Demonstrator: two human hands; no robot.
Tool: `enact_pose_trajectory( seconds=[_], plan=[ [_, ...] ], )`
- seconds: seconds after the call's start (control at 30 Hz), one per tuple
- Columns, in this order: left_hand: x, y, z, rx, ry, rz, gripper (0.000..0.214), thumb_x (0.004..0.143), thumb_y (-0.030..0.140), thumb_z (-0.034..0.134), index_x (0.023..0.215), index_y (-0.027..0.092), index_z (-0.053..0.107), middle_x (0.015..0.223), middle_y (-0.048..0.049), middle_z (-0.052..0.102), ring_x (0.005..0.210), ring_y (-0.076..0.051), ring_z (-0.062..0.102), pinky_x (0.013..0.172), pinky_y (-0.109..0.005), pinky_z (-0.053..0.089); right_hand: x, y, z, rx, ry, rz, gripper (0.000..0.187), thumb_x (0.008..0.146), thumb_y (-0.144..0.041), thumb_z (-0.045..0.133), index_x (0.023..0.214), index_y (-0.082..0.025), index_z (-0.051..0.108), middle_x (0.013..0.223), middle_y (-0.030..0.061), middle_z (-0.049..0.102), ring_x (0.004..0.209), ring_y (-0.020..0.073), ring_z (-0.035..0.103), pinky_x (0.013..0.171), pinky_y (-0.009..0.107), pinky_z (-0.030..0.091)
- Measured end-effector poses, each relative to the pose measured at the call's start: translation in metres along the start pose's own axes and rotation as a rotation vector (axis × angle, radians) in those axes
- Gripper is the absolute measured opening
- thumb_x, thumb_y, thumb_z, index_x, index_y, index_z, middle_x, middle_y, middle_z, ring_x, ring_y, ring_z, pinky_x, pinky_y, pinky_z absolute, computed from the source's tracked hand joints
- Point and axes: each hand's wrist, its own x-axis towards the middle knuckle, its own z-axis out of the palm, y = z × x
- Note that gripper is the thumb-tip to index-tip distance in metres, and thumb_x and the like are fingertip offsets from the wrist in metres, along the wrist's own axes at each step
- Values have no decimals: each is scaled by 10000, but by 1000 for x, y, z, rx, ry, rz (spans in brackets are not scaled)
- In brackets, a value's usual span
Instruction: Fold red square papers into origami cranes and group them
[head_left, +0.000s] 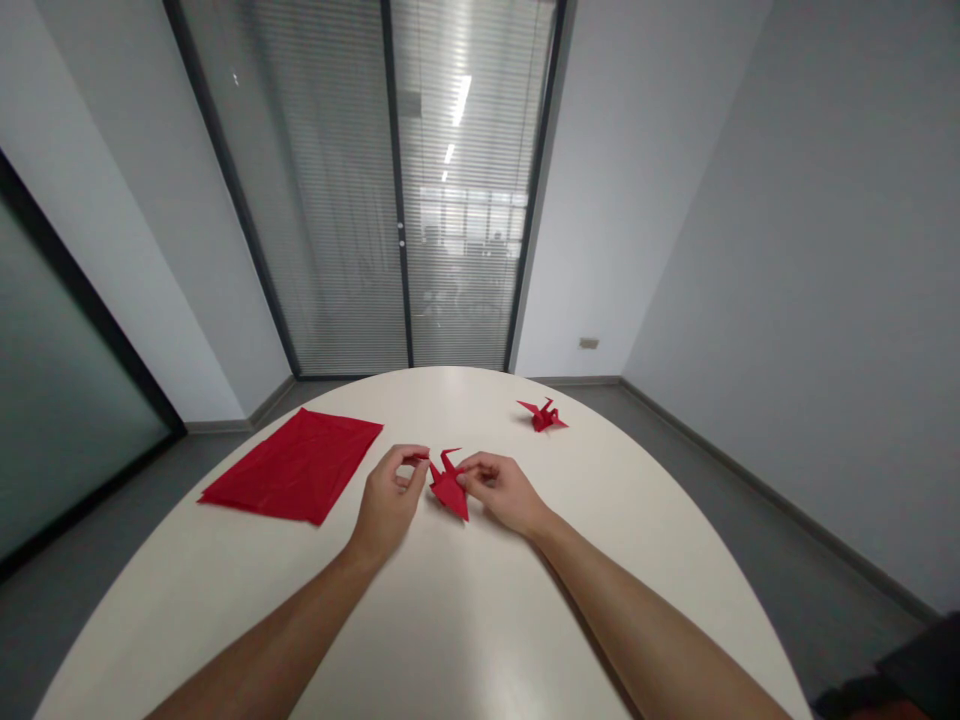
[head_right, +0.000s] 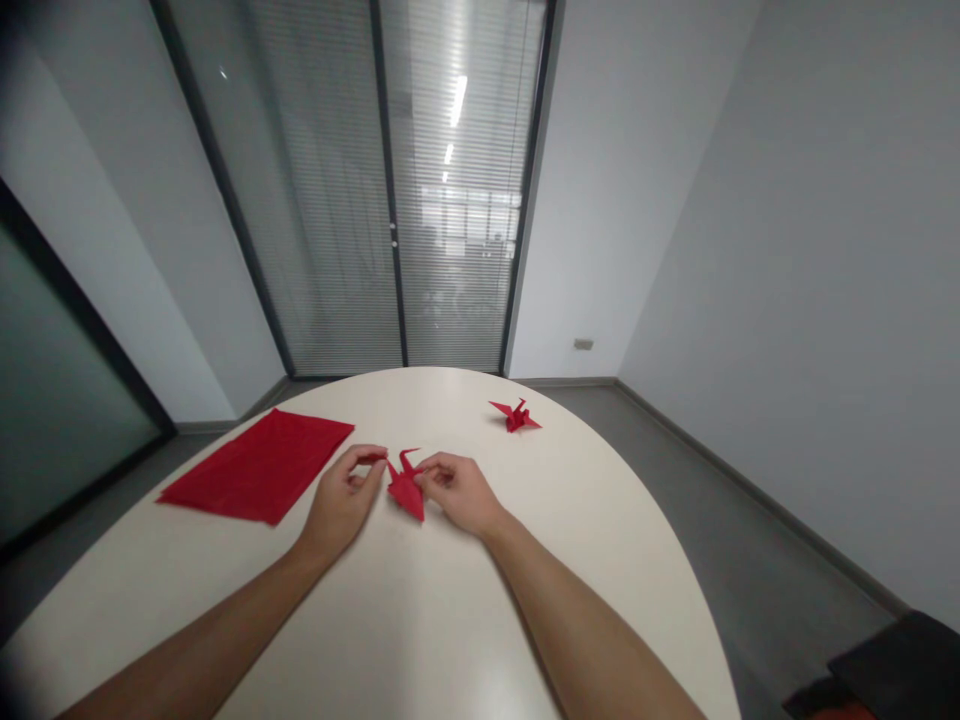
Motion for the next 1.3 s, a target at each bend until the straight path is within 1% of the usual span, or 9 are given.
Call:
enact_pose_trajectory(
  seconds=[0.07,0.17,0.4,0.6,0.77,0.93,1.07,1.13,1.3],
  plan=[
    [0,1,-1,10,0,0,229,904,368,579,991,181,680,1001,-80,713,882,-198,683,606,-237,526,0,-1,0,18,6,-2,220,856,-370,693,957,-179,729,878,63,759,765,192,679,748,332,508],
    [0,2,-2,-10,-4,-24,251,901,396,593,989,181,690,991,-81,730,893,-207,692,610,-244,539,0,-1,0,18,7,-7,218,862,-371,690,952,-176,726,892,69,762,772,192,681,752,331,509],
    [1,-3,2,-154,-4,-91,273,858,442,673,908,176,636,917,-77,759,880,-211,735,735,-292,579,0,-3,0,-6,7,-15,205,872,-360,679,949,-177,728,888,63,764,769,188,685,738,317,518],
    [3,-3,2,-202,-9,-127,300,823,461,704,858,168,647,882,-80,767,831,-210,738,720,-290,566,0,-3,-1,-39,-2,-31,180,871,-326,674,945,-172,729,891,57,762,774,181,686,739,306,520],
    [5,-7,2,-231,1,-135,261,803,416,721,859,164,684,879,-83,760,820,-204,718,727,-295,545,0,-3,-1,-41,0,-16,179,864,-312,674,948,-163,727,889,58,761,771,178,681,741,304,519],
    [9,-15,4,-345,36,-161,268,740,384,780,840,172,650,878,-81,750,815,-195,697,656,-263,502,-1,-6,0,-35,4,5,187,852,-321,683,941,-161,723,872,59,757,753,178,675,728,307,516],
    [11,-18,5,-402,60,-235,333,686,403,823,807,176,612,735,-17,696,648,-134,623,558,-221,440,-1,-7,0,-28,-1,4,188,853,-327,683,936,-163,721,886,62,755,770,181,675,737,311,514],
    [11,-18,5,-414,65,-254,360,674,411,833,819,179,599,691,8,669,606,-118,591,546,-214,427,-1,-6,0,-25,-8,4,183,852,-321,684,937,-163,721,887,62,754,772,180,673,741,311,512],
    [11,-14,5,-430,61,-285,403,666,424,835,858,190,569,679,22,662,621,-123,604,549,-208,427,0,-3,-1,-22,-20,-1,184,852,-316,687,947,-162,720,881,61,753,766,178,667,736,311,507]
  ],
)
